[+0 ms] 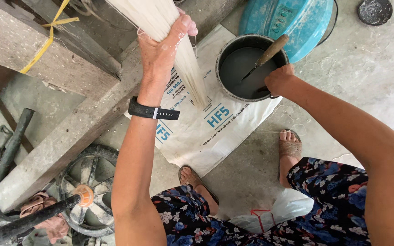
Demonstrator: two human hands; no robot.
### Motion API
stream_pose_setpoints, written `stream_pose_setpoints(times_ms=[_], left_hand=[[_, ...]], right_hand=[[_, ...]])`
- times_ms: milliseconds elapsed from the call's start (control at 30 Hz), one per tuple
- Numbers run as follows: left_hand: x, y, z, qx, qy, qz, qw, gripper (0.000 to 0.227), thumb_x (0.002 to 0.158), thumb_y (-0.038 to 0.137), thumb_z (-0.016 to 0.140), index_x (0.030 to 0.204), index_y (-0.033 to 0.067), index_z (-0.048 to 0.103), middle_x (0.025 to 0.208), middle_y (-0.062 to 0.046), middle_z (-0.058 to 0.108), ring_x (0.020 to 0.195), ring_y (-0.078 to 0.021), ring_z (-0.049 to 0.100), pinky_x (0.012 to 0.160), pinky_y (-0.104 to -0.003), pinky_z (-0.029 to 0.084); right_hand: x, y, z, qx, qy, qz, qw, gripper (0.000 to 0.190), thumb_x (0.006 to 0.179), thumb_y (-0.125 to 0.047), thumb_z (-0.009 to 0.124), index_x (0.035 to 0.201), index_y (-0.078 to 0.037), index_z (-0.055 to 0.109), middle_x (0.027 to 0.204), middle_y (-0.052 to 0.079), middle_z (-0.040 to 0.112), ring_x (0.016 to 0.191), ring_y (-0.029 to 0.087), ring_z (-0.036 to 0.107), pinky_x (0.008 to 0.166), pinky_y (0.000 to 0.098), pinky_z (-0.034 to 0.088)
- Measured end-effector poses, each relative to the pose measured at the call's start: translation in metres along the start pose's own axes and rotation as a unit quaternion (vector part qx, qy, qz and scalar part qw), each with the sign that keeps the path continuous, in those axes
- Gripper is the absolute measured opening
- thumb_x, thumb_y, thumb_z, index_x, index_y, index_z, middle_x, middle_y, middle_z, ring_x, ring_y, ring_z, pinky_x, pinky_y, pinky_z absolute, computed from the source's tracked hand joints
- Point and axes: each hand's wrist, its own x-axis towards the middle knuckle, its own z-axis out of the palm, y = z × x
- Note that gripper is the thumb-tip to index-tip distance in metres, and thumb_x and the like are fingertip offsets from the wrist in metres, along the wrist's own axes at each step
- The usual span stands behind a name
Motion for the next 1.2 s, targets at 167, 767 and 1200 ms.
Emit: stream_pose_setpoints(times_ms=[167, 767, 1200], left_hand=[[-0.001, -0.001, 0.000, -0.007, 0.003, -0.009, 1.000, 0.018, 0.091, 0.019, 0.072, 0.091, 0.0026, 0.065, 0.075, -0.010, 0.071, 0.072, -0.0168, 0.069, 0.076, -0.032, 0.058], [-0.003, -0.008, 0.000, 0.006, -0.010, -0.002, 1.000, 0.013, 0.091, 0.014, 0.068, 0.082, 0.0056, 0.063, 0.076, -0.007, 0.069, 0.073, -0.0146, 0.066, 0.078, -0.030, 0.054], [-0.021, -0.002, -0.008, -0.013, -0.051, -0.015, 0.998, 0.014, 0.098, 0.015, 0.067, 0.097, 0.0023, 0.063, 0.080, -0.010, 0.068, 0.077, -0.0183, 0.066, 0.081, -0.034, 0.057]], right_hand=[[0.000, 0.000, 0.002, -0.008, 0.009, -0.009, 1.000, 0.037, 0.103, -0.032, 0.050, 0.138, -0.031, 0.063, 0.136, -0.008, 0.066, 0.118, 0.018, 0.067, 0.082, 0.0379, 0.051], [-0.001, 0.000, 0.012, -0.012, 0.058, -0.021, 0.998, 0.033, 0.102, -0.032, 0.052, 0.130, -0.033, 0.067, 0.129, -0.010, 0.071, 0.115, 0.017, 0.068, 0.084, 0.0403, 0.051], [-0.050, 0.064, 0.049, 0.296, 0.129, -0.030, 0.946, 0.047, 0.094, -0.057, 0.051, 0.084, -0.012, 0.061, 0.084, 0.005, 0.063, 0.080, 0.024, 0.061, 0.065, 0.0415, 0.045]])
